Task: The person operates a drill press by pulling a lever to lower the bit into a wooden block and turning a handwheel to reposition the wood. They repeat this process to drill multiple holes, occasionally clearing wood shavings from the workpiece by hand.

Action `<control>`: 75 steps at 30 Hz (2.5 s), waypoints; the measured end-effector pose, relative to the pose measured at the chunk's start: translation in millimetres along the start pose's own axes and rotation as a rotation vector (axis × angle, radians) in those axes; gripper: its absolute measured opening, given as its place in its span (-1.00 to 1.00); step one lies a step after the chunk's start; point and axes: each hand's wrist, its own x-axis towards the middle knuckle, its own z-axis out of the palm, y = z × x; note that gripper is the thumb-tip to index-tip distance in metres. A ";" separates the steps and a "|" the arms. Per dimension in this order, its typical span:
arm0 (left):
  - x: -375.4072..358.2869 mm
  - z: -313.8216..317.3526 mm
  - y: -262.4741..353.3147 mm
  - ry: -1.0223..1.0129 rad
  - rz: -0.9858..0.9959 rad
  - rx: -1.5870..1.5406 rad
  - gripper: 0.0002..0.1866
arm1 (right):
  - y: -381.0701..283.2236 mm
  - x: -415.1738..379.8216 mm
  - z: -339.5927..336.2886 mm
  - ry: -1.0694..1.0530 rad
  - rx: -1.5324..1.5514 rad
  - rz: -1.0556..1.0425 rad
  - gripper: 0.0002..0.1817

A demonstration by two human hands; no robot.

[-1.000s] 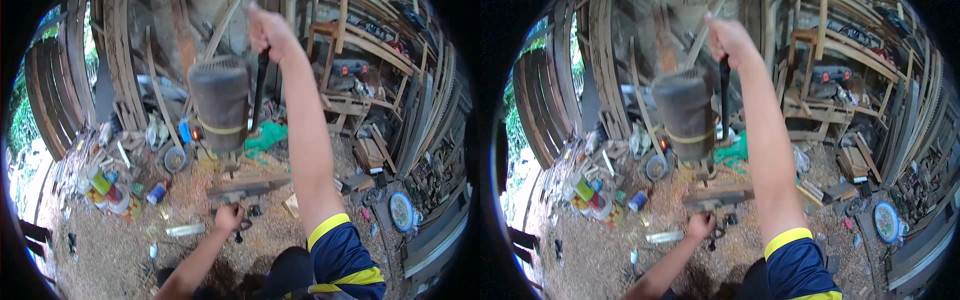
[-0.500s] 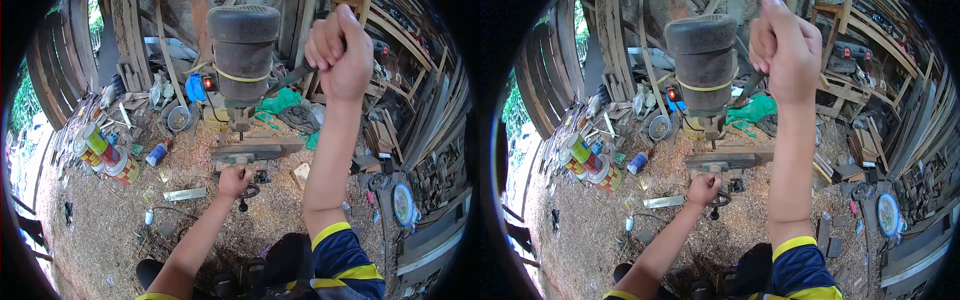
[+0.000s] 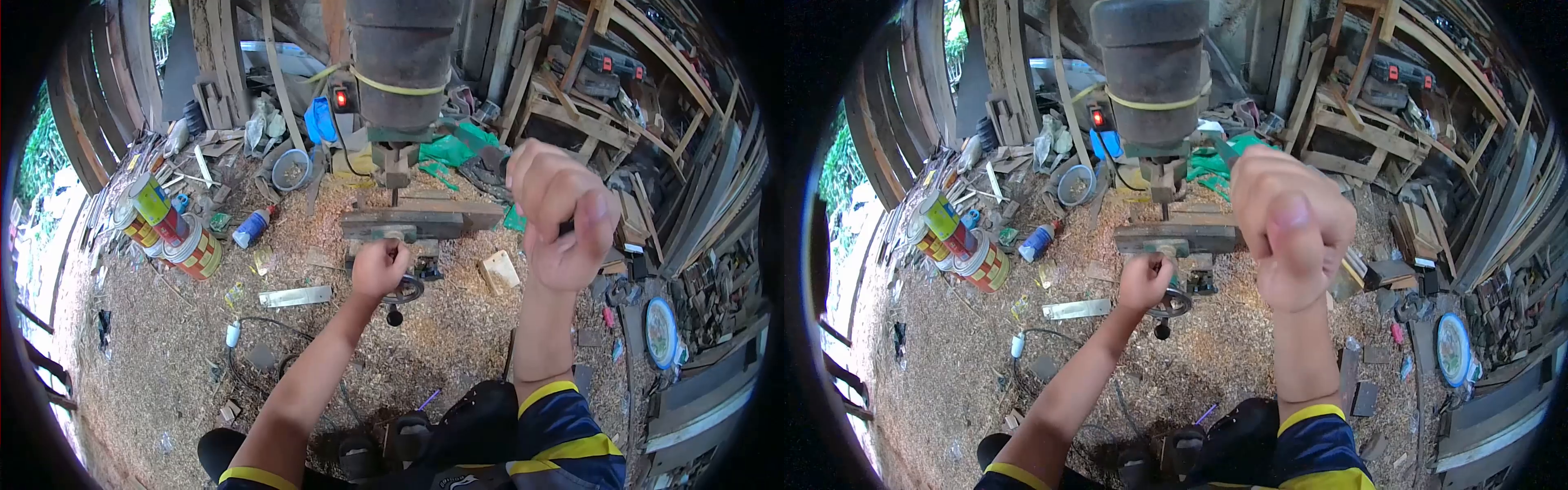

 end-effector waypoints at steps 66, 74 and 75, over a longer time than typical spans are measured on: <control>-2.1 15.2 7.0 0.439 0.356 0.211 -0.65 | 50.2 -169.6 22.5 0.040 -0.171 -0.407 -0.43; -0.8 12.2 14.0 0.390 0.226 0.125 -0.65 | 31.6 -182.3 32.3 0.230 -0.294 -0.305 -0.45; 1.2 12.8 11.7 0.388 0.198 0.126 -0.66 | 32.5 -178.1 36.6 0.255 -0.318 -0.288 -0.35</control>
